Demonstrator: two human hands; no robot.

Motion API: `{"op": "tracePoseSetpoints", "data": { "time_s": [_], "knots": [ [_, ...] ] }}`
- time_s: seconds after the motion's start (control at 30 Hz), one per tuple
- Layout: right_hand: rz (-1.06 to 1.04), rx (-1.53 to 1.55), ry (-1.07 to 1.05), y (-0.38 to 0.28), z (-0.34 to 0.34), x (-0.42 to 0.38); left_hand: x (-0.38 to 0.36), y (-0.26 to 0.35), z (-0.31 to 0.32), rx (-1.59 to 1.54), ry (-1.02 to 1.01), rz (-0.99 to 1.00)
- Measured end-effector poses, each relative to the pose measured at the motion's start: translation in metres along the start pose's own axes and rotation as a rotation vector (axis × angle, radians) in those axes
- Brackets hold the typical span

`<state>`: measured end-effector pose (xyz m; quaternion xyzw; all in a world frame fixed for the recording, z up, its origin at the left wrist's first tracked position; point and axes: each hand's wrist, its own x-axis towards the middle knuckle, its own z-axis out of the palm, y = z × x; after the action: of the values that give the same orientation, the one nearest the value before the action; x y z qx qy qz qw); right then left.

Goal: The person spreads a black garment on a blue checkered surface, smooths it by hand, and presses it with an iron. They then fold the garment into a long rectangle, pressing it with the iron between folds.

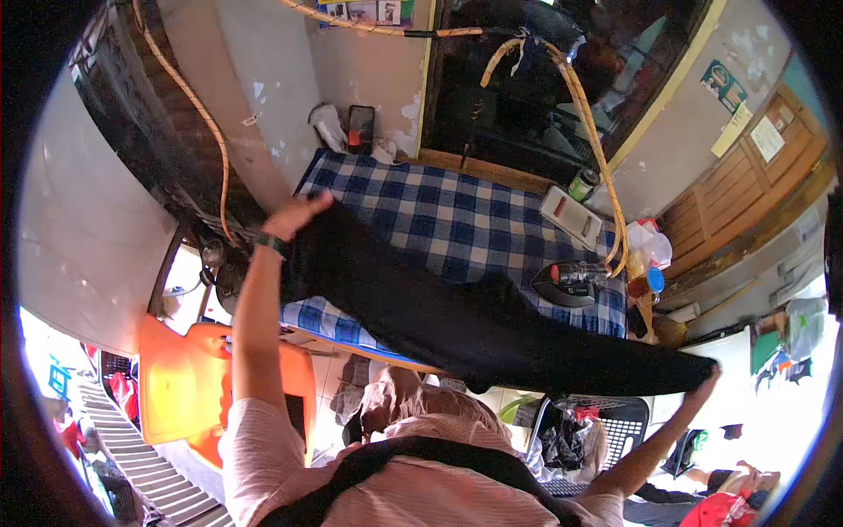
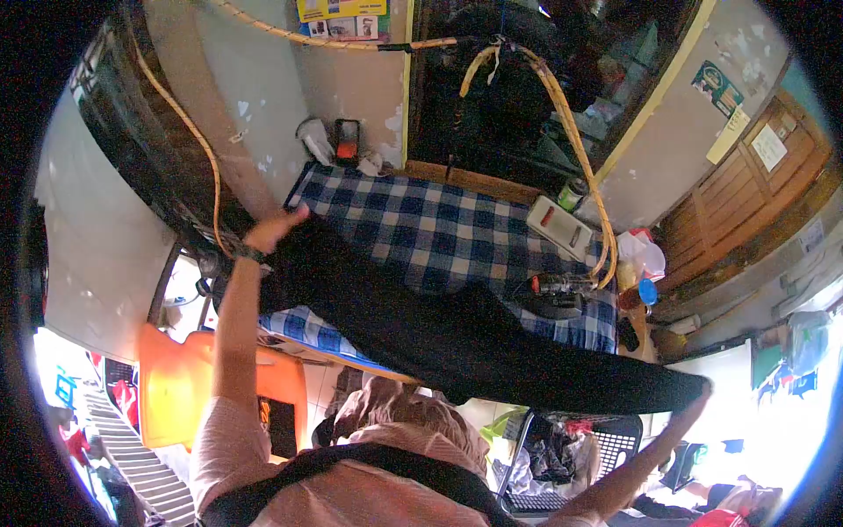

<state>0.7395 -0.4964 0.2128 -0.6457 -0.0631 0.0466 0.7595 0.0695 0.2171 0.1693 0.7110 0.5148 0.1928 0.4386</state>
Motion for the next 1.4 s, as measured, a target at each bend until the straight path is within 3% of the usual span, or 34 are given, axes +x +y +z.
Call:
{"op": "tracePoseSetpoints", "data": {
  "time_s": [0.03,0.07,0.1,0.13,0.17,0.2,0.33,0.4,0.53,0.57,0.63,0.7,0.73,0.77,0.83,0.9,0.97,1.03,1.1,1.13,1.17,1.23,1.27,1.33,1.4],
  "knots": [
    [-0.126,0.043,0.058,-0.032,0.001,0.011,-0.036,0.069,-0.027,-0.038,0.120,0.250],
    [-0.253,0.078,0.111,-0.064,0.002,0.021,-0.057,0.108,-0.040,-0.057,0.272,0.195],
    [-0.450,-0.140,-0.054,-0.090,-0.016,0.048,-0.040,0.109,-0.065,-0.045,0.459,0.269],
    [-0.477,-0.089,0.004,-0.125,-0.015,0.056,-0.025,0.111,-0.088,-0.020,0.650,0.335],
    [-0.510,-0.070,0.055,-0.154,-0.007,0.060,-0.053,0.148,-0.097,-0.148,0.640,0.177],
    [-0.556,-0.070,0.087,-0.184,-0.001,0.062,-0.043,0.147,-0.115,-0.352,0.617,0.292],
    [-0.740,-0.161,0.177,-0.281,0.019,0.039,-0.052,0.186,-0.152,-0.619,0.698,0.439],
    [-0.832,-0.210,0.221,-0.325,0.032,0.005,-0.034,0.175,-0.186,-0.674,0.520,0.547],
    [-0.977,-0.282,0.312,-0.390,0.068,-0.079,-0.035,0.209,-0.167,-0.864,0.488,0.671],
    [-1.000,-0.303,0.333,-0.400,0.072,-0.098,-0.015,0.191,-0.177,-0.580,0.518,0.746],
    [-1.044,-0.352,0.373,-0.419,0.083,-0.128,-0.011,0.187,-0.178,-0.300,0.538,0.813],
    [-1.075,-0.403,0.415,-0.432,0.095,-0.155,-0.035,0.204,-0.156,-0.417,0.596,0.806],
    [-1.088,-0.426,0.436,-0.437,0.099,-0.167,0.016,0.173,-0.180,-0.571,0.556,0.678],
    [-1.101,-0.449,0.450,-0.442,0.103,-0.178,0.008,0.178,-0.177,-0.580,0.551,0.682],
    [-1.116,-0.491,0.484,-0.451,0.111,-0.199,-0.022,0.195,-0.163,-0.659,0.777,0.775],
    [-1.127,-0.526,0.510,-0.460,0.118,-0.219,-0.017,0.199,-0.171,-0.717,0.816,0.801],
    [-1.171,-0.524,0.529,-0.468,0.126,-0.238,-0.017,0.212,-0.184,-0.732,1.115,0.834],
    [-1.199,-0.520,0.546,-0.477,0.127,-0.254,0.009,0.218,-0.201,-0.768,1.222,0.945],
    [-1.202,-0.528,0.565,-0.475,0.123,-0.271,0.036,0.231,-0.209,-0.699,1.382,0.936],
    [-1.197,-0.536,0.576,-0.472,0.122,-0.276,0.059,0.237,-0.210,-0.409,1.601,0.913],
    [-1.189,-0.551,0.586,-0.470,0.119,-0.282,0.078,0.245,-0.204,-0.270,1.637,0.954],
    [-1.169,-0.567,0.605,-0.455,0.114,-0.293,0.111,0.259,-0.169,-0.007,1.619,0.877],
    [-1.144,-0.573,0.618,-0.444,0.106,-0.297,0.124,0.271,-0.144,-0.002,1.575,0.902],
    [-1.078,-0.593,0.655,-0.415,0.089,-0.311,0.123,0.294,-0.083,0.338,1.529,0.923],
    [-0.988,-0.602,0.701,-0.372,0.077,-0.328,0.142,0.300,-0.015,0.375,1.194,0.983]
  ]
}}
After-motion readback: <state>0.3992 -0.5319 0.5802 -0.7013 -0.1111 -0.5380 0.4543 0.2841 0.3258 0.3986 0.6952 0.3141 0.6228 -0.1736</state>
